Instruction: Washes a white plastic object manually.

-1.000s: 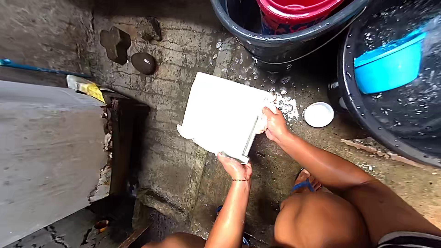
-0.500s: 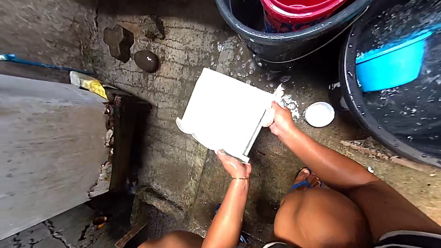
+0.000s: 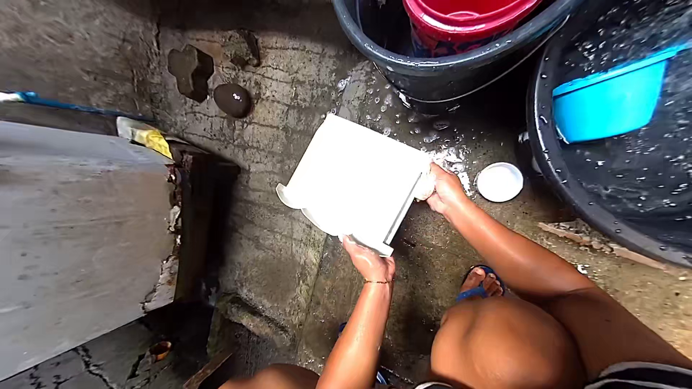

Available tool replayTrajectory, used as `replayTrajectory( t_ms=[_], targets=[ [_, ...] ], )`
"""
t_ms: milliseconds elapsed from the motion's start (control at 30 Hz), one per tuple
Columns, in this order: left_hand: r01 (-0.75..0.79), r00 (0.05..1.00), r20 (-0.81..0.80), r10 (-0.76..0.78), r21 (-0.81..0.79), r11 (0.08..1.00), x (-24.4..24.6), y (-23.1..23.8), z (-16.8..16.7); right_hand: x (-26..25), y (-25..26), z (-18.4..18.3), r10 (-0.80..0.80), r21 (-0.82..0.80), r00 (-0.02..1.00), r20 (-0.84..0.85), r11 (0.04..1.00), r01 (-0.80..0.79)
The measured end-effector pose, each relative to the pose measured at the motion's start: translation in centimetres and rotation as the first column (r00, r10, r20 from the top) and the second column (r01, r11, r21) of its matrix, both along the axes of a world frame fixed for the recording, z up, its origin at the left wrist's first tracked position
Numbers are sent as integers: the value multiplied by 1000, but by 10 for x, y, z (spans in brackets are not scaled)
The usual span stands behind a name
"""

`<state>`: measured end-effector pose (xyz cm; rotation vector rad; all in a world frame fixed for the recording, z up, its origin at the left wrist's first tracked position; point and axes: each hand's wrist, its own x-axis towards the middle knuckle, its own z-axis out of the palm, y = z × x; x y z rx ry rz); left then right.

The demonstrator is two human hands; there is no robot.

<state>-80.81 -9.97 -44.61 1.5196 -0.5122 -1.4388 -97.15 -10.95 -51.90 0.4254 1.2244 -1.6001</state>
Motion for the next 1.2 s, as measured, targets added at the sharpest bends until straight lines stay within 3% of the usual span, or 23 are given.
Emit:
replayTrajectory(
  t_ms=[133, 300, 500, 633, 733, 867, 967, 1033, 1133, 1200],
  targets=[
    [-16, 1000, 2, 16, -44, 999, 9, -9, 2, -18, 16, -7, 69, -2, 995, -69, 998, -70],
    [-36, 999, 1, 36, -84, 996, 13, -15, 0, -26, 30, -6, 166, -95, 984, 62, 983, -160],
    [-36, 999, -25, 34, -98, 995, 11, -13, 2, -13, 29, 21, 97, -153, 986, 137, 985, -76],
    [-14, 1000, -6, 13, -123, 992, 11, -6, 1, -9, 20, 21, 120, -70, 992, -30, 990, -122],
    [31, 999, 20, -28, -143, 989, 8, 2, -1, -4, 9, 15, 137, 106, 975, -178, 987, -119],
    [62, 996, 74, -49, -194, 979, 3, 7, -4, 13, 5, 13, 230, 240, 970, -75, 949, -206],
    [52, 995, 90, -33, -213, 976, 1, 3, -6, 45, 13, 33, 333, 170, 943, 13, 928, -330],
    [64, 994, 98, -44, -209, 976, 3, 1, -7, 52, 13, 37, 324, 155, 946, -6, 935, -320],
    [78, 993, 101, -61, -175, 982, 9, 5, -9, 42, 12, 14, 356, 223, 932, -70, 916, -333],
    [95, 992, 100, -79, -164, 982, 8, 9, -10, 20, 6, -3, 274, 278, 957, -100, 931, -238]
  ],
)
